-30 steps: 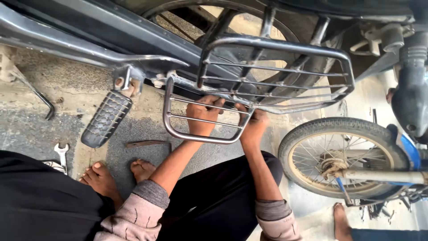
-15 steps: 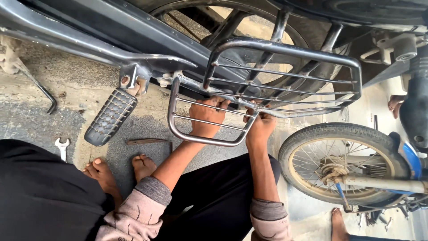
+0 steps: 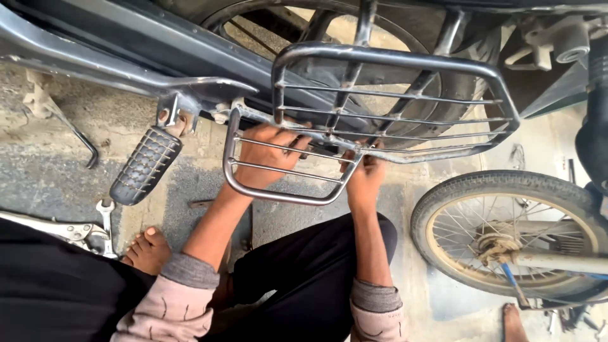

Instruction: The person sits on the ground beside a motorcycle and works on a metal side rack near the footpeg, threading and tightening its fasteners by hand and checking the fit of the rack against the bike's frame. They reposition the rack and continue securing it, then reach toward the motorcycle body at the end.

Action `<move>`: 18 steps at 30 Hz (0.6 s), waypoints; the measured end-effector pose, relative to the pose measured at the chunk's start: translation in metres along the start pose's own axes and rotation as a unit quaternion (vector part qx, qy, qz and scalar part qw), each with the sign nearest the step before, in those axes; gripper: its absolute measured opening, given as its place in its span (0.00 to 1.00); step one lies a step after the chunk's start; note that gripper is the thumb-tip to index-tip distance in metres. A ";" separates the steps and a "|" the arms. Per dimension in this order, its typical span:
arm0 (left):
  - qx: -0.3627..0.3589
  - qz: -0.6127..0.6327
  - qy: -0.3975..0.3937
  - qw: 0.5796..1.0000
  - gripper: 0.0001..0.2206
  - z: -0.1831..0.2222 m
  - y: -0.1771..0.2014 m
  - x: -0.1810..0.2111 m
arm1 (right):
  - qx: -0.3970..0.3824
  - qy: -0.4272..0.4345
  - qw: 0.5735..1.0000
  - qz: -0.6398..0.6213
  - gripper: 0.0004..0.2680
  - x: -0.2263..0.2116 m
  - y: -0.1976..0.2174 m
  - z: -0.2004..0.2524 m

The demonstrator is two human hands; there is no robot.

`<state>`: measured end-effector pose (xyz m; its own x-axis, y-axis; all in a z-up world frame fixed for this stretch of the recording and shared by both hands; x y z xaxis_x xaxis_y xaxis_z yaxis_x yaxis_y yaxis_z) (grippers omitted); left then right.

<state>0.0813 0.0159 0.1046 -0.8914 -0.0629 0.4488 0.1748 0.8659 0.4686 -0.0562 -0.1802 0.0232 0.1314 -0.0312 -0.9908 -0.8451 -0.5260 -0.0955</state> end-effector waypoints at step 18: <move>0.036 -0.043 0.136 0.989 0.05 0.034 -0.063 -0.011 | -0.061 0.020 0.994 -0.093 0.08 0.002 -0.025 -0.005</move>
<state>0.0656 -0.0213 0.0448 -0.7549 -0.2610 0.6017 0.0639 0.8838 0.4635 -0.0324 -0.1716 0.0245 0.3024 0.0440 -0.9522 -0.7356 -0.6245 -0.2625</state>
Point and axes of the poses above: each hand's wrist, its own z-axis away from the middle knuckle, its own y-axis out of the back of the hand, x = y × z, the point moved 7 cm from there along -z, towards the middle knuckle
